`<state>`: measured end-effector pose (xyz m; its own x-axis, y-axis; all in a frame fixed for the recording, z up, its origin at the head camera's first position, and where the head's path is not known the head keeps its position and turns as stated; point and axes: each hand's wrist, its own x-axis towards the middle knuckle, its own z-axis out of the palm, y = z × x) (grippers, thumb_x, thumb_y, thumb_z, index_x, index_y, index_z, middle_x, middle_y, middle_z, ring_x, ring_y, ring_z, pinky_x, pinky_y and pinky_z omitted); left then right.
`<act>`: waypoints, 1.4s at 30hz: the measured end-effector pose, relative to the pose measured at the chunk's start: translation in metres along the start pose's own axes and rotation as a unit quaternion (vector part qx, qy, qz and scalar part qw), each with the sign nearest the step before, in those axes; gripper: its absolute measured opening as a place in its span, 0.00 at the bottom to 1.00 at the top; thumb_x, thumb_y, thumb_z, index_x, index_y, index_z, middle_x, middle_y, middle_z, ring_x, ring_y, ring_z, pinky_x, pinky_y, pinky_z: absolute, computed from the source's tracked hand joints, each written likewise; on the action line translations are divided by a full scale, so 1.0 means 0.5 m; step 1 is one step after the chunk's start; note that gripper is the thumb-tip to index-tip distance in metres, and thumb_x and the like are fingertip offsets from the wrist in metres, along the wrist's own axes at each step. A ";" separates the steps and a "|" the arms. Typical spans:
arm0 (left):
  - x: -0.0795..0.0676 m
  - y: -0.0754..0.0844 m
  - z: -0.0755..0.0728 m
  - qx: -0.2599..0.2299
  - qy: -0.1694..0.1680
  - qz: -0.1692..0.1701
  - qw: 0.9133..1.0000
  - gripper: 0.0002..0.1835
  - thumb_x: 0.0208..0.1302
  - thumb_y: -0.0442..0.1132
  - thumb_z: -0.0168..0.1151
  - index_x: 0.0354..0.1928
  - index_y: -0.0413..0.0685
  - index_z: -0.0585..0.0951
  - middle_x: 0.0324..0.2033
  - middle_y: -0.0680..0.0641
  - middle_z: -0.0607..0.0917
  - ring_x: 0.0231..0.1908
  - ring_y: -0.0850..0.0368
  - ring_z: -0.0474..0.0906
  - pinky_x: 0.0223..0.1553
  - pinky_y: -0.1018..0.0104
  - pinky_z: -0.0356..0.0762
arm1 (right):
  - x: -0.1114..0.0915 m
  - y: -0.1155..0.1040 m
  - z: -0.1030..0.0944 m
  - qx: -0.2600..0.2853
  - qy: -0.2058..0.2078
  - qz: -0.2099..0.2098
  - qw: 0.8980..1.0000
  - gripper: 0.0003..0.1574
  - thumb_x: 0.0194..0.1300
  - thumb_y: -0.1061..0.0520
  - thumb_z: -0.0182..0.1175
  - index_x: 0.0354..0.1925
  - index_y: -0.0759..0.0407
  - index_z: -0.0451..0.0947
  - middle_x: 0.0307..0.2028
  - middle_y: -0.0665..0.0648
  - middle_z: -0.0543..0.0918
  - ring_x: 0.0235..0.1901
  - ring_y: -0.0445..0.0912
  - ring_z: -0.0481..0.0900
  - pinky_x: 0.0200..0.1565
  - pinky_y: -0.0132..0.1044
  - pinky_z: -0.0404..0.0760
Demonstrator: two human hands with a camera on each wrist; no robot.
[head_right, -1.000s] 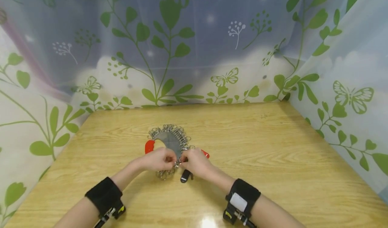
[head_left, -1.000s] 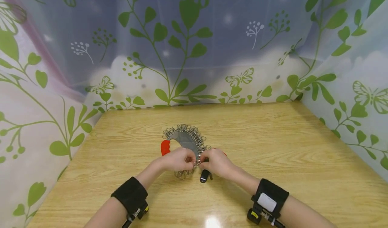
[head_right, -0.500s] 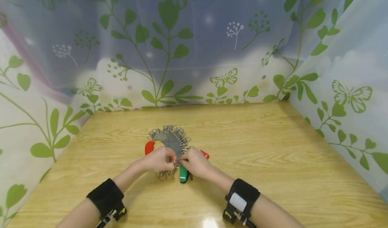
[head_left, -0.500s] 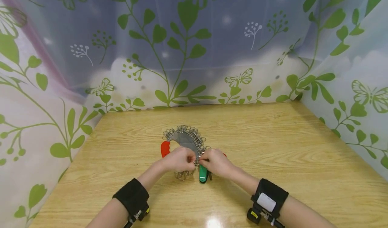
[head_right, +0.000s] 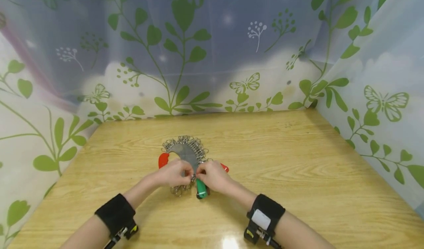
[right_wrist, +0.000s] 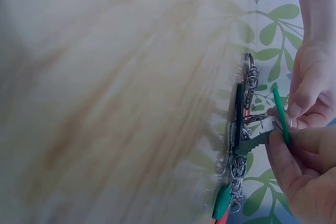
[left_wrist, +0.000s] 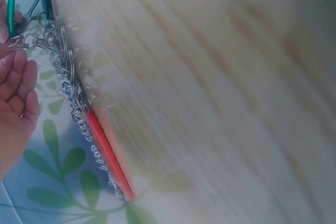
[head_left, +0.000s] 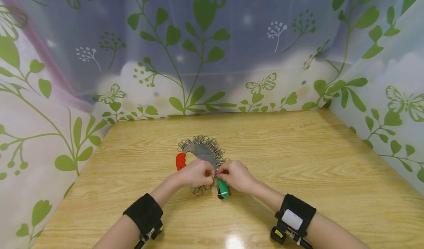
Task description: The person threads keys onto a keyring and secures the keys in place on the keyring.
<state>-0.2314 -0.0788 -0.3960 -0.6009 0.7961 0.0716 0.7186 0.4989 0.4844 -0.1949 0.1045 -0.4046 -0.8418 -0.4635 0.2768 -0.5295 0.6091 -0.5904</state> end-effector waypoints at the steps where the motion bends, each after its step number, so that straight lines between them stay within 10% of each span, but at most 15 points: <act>1: 0.000 0.000 0.000 0.002 -0.001 0.000 1.000 0.08 0.46 0.32 0.53 0.18 0.54 0.70 0.15 0.56 0.67 0.16 0.64 0.58 0.20 0.70 0.57 | 0.000 0.000 0.000 0.000 0.001 0.003 1.000 0.02 0.54 0.62 0.60 0.26 0.56 0.77 0.25 0.48 0.77 0.25 0.36 0.72 0.27 0.32 0.73; 20: -0.004 -0.006 -0.002 -0.041 0.015 -0.023 0.999 0.07 0.54 0.32 0.54 0.24 0.51 0.78 0.16 0.56 0.72 0.16 0.64 0.61 0.22 0.70 0.62 | 0.000 -0.007 -0.001 0.014 -0.014 0.000 1.000 0.02 0.56 0.61 0.58 0.27 0.55 0.76 0.25 0.47 0.77 0.24 0.35 0.72 0.26 0.33 0.73; 30: -0.001 -0.007 -0.011 -0.043 -0.004 -0.031 0.999 0.09 0.60 0.34 0.51 0.25 0.45 0.79 0.14 0.55 0.69 0.14 0.64 0.58 0.20 0.69 0.59 | 0.006 -0.017 0.009 -0.107 0.026 -0.102 0.989 0.06 0.51 0.66 0.58 0.22 0.57 0.74 0.22 0.49 0.75 0.24 0.40 0.72 0.28 0.33 0.73; 42: -0.020 -0.018 -0.005 -0.090 -0.009 -0.022 0.996 0.06 0.59 0.39 0.55 0.34 0.49 0.80 0.25 0.56 0.78 0.23 0.64 0.70 0.26 0.69 0.69 | 0.006 -0.010 0.002 -0.042 0.015 -0.021 0.999 0.04 0.53 0.65 0.57 0.26 0.57 0.75 0.25 0.50 0.75 0.24 0.39 0.71 0.25 0.33 0.72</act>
<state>-0.2327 -0.0920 -0.3987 -0.6222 0.7822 0.0321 0.6173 0.4650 0.6346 -0.1948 0.0992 -0.4013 -0.8205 -0.4710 0.3240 -0.5707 0.6420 -0.5120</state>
